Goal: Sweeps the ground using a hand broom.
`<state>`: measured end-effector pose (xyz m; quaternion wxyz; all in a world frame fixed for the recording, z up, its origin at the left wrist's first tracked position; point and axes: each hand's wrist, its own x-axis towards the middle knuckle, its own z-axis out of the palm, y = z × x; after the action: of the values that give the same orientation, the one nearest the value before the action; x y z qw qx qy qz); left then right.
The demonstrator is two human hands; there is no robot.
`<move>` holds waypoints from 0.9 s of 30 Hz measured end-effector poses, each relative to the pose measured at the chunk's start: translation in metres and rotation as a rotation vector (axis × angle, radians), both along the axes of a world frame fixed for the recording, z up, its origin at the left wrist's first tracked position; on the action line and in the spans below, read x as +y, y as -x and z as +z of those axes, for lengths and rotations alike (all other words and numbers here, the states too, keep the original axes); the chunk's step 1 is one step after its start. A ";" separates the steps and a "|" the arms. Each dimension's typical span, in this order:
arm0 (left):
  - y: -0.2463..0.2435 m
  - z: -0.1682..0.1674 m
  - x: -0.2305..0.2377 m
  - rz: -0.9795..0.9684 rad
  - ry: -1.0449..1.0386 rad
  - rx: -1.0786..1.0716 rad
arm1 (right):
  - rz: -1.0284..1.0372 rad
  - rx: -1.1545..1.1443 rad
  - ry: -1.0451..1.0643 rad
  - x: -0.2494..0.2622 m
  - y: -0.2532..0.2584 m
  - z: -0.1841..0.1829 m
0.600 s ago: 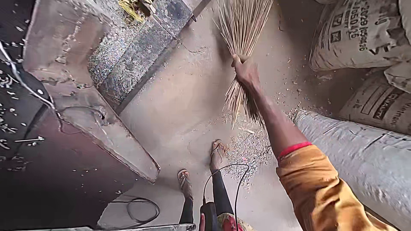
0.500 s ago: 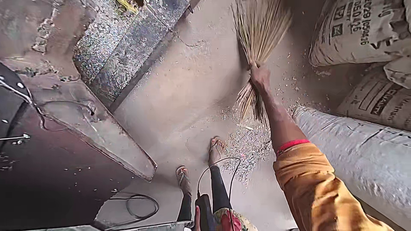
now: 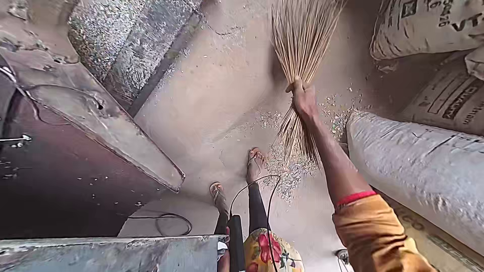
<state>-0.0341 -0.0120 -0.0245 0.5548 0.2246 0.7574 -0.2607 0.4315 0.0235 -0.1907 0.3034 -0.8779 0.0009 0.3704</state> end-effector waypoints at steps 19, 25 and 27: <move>0.002 0.001 -0.013 -0.209 0.129 -0.052 | -0.686 0.246 -0.127 -0.097 0.105 0.002; 0.012 0.004 -0.013 -0.225 0.077 -0.090 | -0.730 0.133 -0.018 -0.113 0.221 0.084; 0.041 -0.001 -0.025 -0.228 0.031 -0.145 | -0.564 0.098 -0.139 -0.086 0.212 0.094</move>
<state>-0.0751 -0.0367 -0.0257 0.5783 0.3191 0.6807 -0.3167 0.2190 -0.0628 -0.0965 0.4533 -0.8013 0.2340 0.3125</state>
